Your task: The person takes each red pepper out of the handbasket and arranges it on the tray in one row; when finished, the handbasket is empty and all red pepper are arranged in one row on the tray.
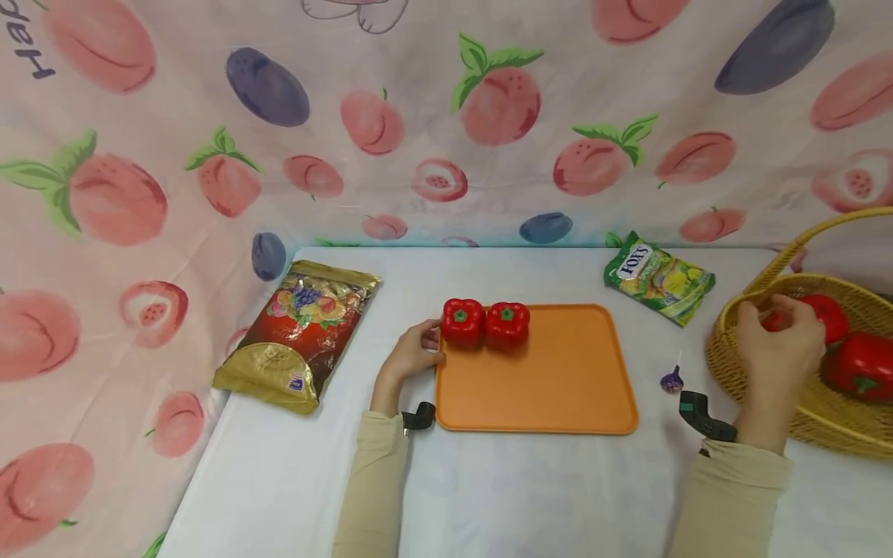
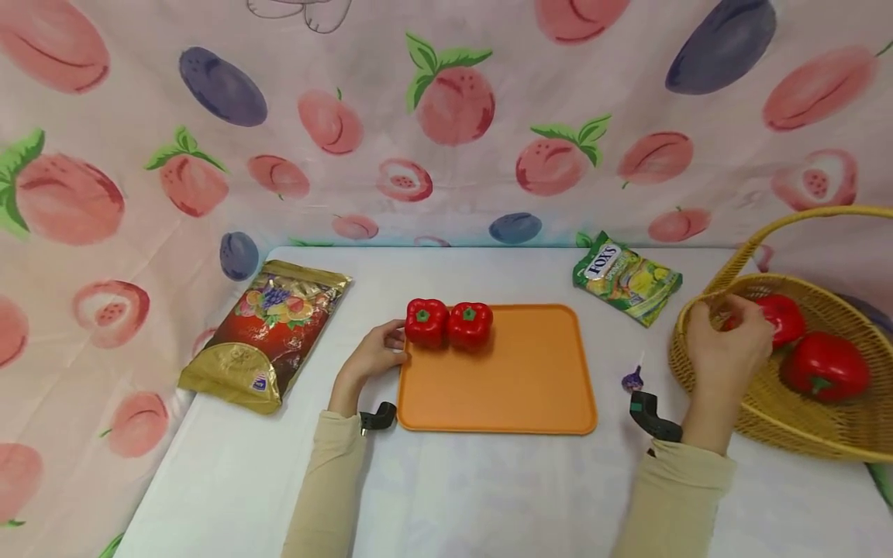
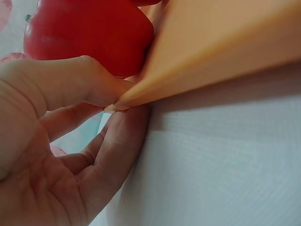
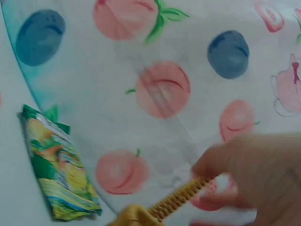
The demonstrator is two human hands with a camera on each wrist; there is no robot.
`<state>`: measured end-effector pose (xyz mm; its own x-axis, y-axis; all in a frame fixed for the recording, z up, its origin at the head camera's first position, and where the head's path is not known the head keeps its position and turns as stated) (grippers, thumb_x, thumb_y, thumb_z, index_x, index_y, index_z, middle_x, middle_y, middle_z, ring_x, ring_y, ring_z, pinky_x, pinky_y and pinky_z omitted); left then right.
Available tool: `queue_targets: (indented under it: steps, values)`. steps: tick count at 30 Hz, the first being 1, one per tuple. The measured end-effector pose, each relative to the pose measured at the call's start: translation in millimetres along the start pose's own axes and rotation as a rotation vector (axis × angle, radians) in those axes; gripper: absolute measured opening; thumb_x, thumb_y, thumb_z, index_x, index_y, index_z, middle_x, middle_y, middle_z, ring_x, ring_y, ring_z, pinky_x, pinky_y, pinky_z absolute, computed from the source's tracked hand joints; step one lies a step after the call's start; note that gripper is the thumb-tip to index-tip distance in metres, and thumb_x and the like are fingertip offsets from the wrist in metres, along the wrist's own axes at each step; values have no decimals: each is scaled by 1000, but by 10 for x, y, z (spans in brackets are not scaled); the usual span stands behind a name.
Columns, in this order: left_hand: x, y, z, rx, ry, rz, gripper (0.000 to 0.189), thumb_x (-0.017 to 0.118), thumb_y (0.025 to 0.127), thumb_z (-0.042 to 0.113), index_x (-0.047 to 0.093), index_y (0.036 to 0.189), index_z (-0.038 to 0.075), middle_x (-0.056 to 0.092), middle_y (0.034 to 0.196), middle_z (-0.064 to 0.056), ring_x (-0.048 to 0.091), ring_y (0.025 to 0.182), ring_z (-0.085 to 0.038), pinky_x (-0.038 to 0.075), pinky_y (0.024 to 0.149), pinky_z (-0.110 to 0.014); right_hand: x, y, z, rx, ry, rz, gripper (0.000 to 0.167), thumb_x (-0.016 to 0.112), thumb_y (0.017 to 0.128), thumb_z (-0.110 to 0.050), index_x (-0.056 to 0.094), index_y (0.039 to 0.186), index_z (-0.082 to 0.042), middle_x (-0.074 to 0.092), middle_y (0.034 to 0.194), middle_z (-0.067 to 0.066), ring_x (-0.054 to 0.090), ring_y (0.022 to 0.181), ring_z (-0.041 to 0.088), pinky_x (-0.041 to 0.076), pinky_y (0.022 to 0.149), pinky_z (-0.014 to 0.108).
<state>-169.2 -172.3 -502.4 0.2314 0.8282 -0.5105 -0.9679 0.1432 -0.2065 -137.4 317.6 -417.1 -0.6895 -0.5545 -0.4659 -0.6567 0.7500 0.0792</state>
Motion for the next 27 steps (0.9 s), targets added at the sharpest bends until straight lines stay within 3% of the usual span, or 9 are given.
queue_targets:
  steps: [2, 3, 6, 9, 16, 25, 27]
  values:
    - [13, 4, -8, -3, -1, -8, 65, 70, 78, -4, 51, 140, 1, 62, 114, -18, 62, 98, -25, 54, 83, -35, -80, 73, 44, 75, -45, 1, 49, 59, 85, -35, 62, 131, -16, 39, 91, -26, 47, 121, 26, 33, 103, 35]
    - [17, 5, -9, -3, 0, -8, 65, 71, 78, -4, 51, 140, 1, 62, 114, -18, 62, 98, -25, 54, 83, -35, -110, 106, 63, 107, -68, -8, 53, 58, 86, -37, 60, 134, -16, 44, 97, -22, 42, 127, 29, 31, 107, 40]
    - [14, 7, -14, -7, 9, -3, 65, 71, 78, -4, 51, 140, 1, 62, 114, -17, 62, 97, -25, 54, 82, -34, -158, 213, 105, 165, -101, -49, 60, 58, 87, -38, 53, 141, -11, 53, 127, 4, 35, 136, 30, 26, 114, 42]
    - [0, 1, -11, -12, 12, 2, 65, 71, 78, -4, 51, 140, 1, 62, 113, -16, 61, 96, -24, 54, 82, -34, -185, 319, 126, 173, -139, -111, 67, 56, 89, -36, 45, 146, -4, 34, 152, 18, 28, 141, 33, 21, 117, 44]
    - [-25, 2, -14, -10, 4, 0, 65, 71, 78, -4, 51, 140, 1, 61, 113, -17, 61, 96, -25, 53, 83, -34, -217, 484, 153, 132, -190, -176, 72, 49, 89, -33, 34, 148, 5, 26, 153, 26, 21, 141, 42, 17, 117, 49]
    - [-26, 3, -43, -2, -7, -7, 65, 70, 77, -5, 51, 139, 0, 61, 112, -17, 62, 95, -24, 54, 81, -33, -221, 641, 255, 149, -312, -339, 82, 43, 91, -38, 16, 149, 13, 10, 151, 39, 24, 134, 57, 26, 108, 66]
    - [-28, 2, -42, -3, -12, -7, 65, 71, 77, -4, 52, 139, 1, 61, 112, -17, 62, 95, -24, 54, 81, -33, -227, 685, 272, 157, -298, -369, 83, 43, 91, -39, 12, 148, 14, 6, 150, 39, 33, 123, 59, 46, 96, 57]
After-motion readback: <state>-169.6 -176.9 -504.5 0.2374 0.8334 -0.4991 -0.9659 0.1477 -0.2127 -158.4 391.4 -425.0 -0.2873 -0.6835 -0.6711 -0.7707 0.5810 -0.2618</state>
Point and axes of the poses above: each hand's wrist, its own y-axis towards the middle knuckle, its own x-axis out of the palm, z = x × y, the point moved 4 cm from there along y, towards the middle knuckle
